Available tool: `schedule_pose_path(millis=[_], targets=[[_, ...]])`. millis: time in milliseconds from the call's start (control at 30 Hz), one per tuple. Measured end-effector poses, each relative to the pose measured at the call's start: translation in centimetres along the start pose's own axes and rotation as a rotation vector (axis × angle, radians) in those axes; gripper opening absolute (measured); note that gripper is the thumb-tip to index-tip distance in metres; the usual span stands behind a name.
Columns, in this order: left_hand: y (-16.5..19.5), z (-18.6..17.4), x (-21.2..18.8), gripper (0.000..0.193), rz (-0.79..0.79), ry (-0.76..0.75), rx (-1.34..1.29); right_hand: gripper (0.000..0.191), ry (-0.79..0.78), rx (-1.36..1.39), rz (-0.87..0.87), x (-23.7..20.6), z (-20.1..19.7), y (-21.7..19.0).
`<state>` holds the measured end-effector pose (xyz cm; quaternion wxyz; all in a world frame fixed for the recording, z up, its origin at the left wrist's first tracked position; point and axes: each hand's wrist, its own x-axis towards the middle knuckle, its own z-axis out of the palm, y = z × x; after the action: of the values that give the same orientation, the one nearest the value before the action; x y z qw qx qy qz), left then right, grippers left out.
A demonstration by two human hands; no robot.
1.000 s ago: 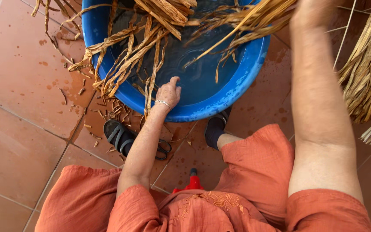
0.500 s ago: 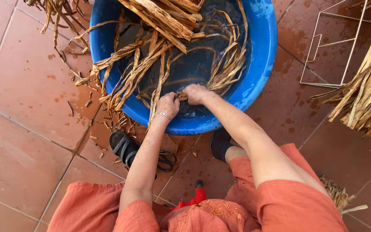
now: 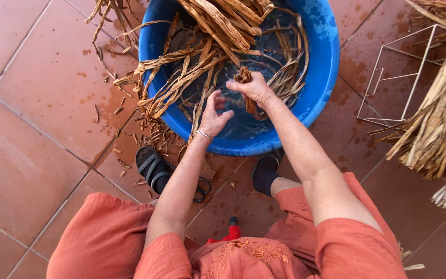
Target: The person repeatedly submerges bundles of dried plant strips into a blue basin of water, then lifts and wrings them to remove excess water. The person handles the strips by hand, moving them between the basin and a nearby metal rack.
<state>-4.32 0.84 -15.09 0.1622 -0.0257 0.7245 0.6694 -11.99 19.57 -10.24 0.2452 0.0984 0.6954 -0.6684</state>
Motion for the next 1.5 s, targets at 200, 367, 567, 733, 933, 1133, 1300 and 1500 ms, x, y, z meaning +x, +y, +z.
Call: schedule_pose_path(millis=[200,367,567,733,933,1133,1300,1500], targets=[[8.7,2.3,1.7,0.13,0.352,-0.148,-0.262,0.02,-0.116,0.221,-0.126,-5.0,1.2,-10.7],[13.7,3.7,2.5,0.083,0.312,-0.182,-0.401,0.033,-0.193,0.408,-0.259,-8.9,1.4,-16.9],[15.3,4.9,1.9,0.03,0.115,-0.191,-0.263,0.077,-0.102,0.25,-0.504,-10.3,1.0,-20.9],[17.2,4.3,2.3,0.029,0.441,-0.001,0.069,0.066,-0.164,0.01,-0.607,-10.6,1.6,-22.1],[21.7,3.6,1.6,0.038,0.135,0.027,0.413,0.044,0.038,0.179,-0.571,-10.8,2.8,-22.7],[24.5,3.2,0.8,0.042,0.134,0.065,0.634,0.047,0.133,0.249,-0.527,-9.9,3.5,-23.6],[24.3,2.9,1.1,0.039,0.126,0.103,0.613,0.051,0.214,0.142,-0.553,-8.9,4.2,-23.7],[23.1,2.4,2.2,0.033,0.14,0.134,0.568,0.041,0.222,0.238,-0.525,-6.1,4.2,-21.8]])
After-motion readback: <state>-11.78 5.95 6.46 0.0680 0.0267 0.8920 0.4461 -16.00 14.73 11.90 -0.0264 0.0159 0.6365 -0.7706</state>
